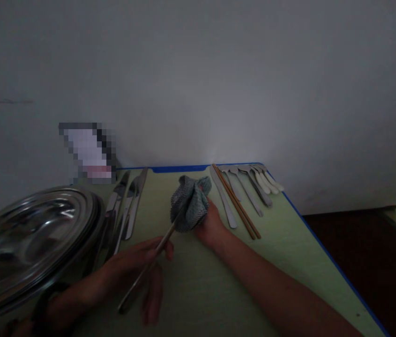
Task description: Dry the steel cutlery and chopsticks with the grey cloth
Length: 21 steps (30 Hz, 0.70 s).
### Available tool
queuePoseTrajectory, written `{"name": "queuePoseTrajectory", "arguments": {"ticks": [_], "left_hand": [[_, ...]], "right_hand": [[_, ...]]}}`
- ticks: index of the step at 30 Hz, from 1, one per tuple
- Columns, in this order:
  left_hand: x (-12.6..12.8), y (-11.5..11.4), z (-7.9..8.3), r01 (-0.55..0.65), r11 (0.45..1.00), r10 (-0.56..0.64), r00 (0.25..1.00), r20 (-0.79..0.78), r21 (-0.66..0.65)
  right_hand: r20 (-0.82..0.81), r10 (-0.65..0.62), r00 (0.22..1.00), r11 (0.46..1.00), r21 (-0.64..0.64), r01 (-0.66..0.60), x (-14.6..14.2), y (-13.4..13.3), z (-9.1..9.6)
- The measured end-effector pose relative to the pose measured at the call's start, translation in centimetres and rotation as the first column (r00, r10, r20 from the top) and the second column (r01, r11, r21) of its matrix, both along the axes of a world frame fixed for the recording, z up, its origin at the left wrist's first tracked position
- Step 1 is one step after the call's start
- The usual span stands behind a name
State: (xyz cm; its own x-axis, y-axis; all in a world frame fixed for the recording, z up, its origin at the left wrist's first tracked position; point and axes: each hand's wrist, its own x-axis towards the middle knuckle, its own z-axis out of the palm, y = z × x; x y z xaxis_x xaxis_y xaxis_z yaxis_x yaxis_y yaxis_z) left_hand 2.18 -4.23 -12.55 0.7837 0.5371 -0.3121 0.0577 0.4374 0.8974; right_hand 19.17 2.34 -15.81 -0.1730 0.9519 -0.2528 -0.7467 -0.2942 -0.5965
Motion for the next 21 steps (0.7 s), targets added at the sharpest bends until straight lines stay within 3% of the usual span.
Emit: {"name": "queuePoseTrajectory", "arguments": {"ticks": [5, 8, 11, 14, 17, 21], "left_hand": [[0.7, -0.6, -0.4, -0.070, 0.989, 0.085, 0.990, -0.113, 0.130], [1.2, -1.0, -0.6, -0.112, 0.977, 0.136, 0.982, -0.132, 0.179], [1.7, -1.5, -0.7, -0.202, 0.940, 0.263, 0.943, -0.203, 0.276], [1.9, -1.8, -0.5, -0.257, 0.884, 0.374, 0.890, -0.262, 0.390], [1.5, -1.7, -0.3, -0.190, 0.837, 0.403, 0.848, -0.344, 0.513], [1.2, -1.5, -0.2, -0.010, 0.662, 0.467, 0.788, -0.402, 0.749]], "right_hand": [[-0.041, -0.091, 0.995, 0.985, 0.144, 0.096, 0.4, 0.5, -0.2], [-0.086, -0.134, 0.987, 0.978, 0.150, 0.145, 0.5, 0.1, 0.0], [-0.126, -0.111, 0.986, 0.984, 0.127, 0.127, 0.6, -0.4, 0.2], [-0.121, -0.092, 0.988, 0.987, 0.118, 0.106, 0.5, -0.9, 0.5], [-0.081, -0.056, 0.995, 0.989, 0.134, 0.067, 0.1, -1.1, 0.7], [-0.008, -0.147, 0.989, 0.987, 0.062, 0.147, 0.2, -0.6, 0.1]]}}
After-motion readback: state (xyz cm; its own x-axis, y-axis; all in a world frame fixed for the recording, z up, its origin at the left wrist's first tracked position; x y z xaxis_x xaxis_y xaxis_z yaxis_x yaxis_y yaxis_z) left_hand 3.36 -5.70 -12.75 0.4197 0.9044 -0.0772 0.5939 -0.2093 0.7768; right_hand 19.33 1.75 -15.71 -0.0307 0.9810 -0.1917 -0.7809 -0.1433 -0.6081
